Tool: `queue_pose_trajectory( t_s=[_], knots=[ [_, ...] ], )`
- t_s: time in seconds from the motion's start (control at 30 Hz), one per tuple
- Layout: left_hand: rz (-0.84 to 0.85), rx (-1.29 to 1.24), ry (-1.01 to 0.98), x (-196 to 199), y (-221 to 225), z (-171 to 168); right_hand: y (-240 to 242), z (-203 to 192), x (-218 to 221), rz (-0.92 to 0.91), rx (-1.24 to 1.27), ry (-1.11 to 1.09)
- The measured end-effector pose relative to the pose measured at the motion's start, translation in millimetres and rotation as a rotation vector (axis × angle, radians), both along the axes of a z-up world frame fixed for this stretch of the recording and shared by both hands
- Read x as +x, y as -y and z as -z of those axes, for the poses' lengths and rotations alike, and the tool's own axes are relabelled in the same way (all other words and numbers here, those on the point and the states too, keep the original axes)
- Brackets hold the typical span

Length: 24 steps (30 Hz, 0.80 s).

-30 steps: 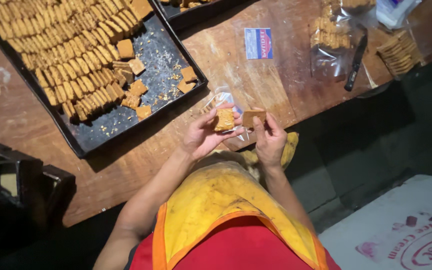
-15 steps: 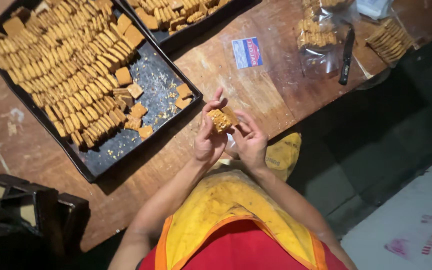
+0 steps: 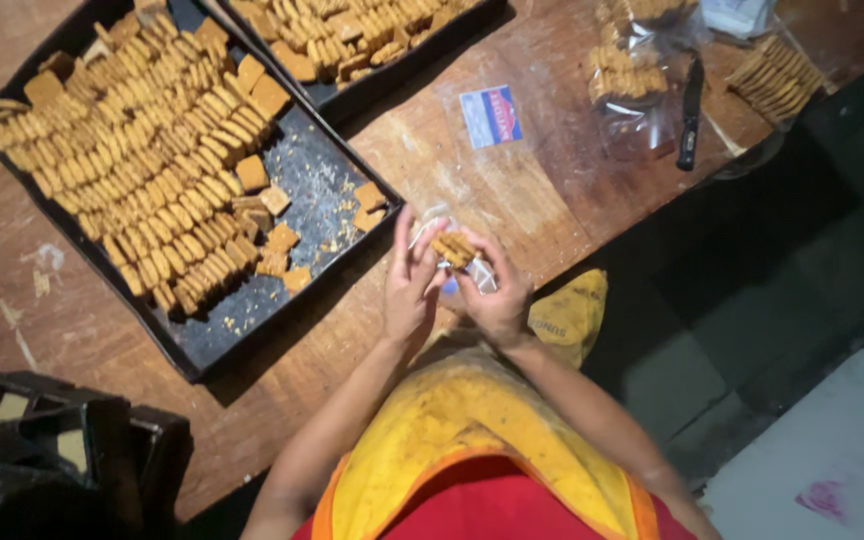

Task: The person picks up biscuits from trays by hand and places them into plastic bags, occasionally breaking one in half before inserting it.

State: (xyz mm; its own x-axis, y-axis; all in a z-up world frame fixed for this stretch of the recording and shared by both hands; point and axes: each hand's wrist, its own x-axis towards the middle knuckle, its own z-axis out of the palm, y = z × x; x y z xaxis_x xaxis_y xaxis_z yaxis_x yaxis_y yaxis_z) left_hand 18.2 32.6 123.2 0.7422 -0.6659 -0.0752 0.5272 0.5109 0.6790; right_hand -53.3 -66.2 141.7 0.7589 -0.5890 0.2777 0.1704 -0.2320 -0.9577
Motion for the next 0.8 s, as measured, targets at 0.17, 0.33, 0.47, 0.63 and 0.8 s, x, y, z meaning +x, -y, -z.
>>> queue_pose_trajectory(
  t_s=[0.17, 0.33, 0.47, 0.63, 0.8],
  knots=[
    [0.016, 0.065, -0.142, -5, 10, 7, 8, 6, -8, 0.079, -0.657, 0.003],
    [0.116, 0.166, -0.394, -17, 17, 35, 13, 20, -30, 0.08, -0.687, -0.089],
    [0.159, 0.226, -0.452, -37, 26, 73, 17, 28, -51, 0.054, -0.605, -0.239],
    [0.37, 0.439, -0.251, -57, 35, 96, 24, 56, -95, 0.163, -0.457, -0.389],
    [0.264, 0.692, 0.309, -31, 0, 64, 47, 139, -143, 0.35, 0.274, -0.351]
  ],
)
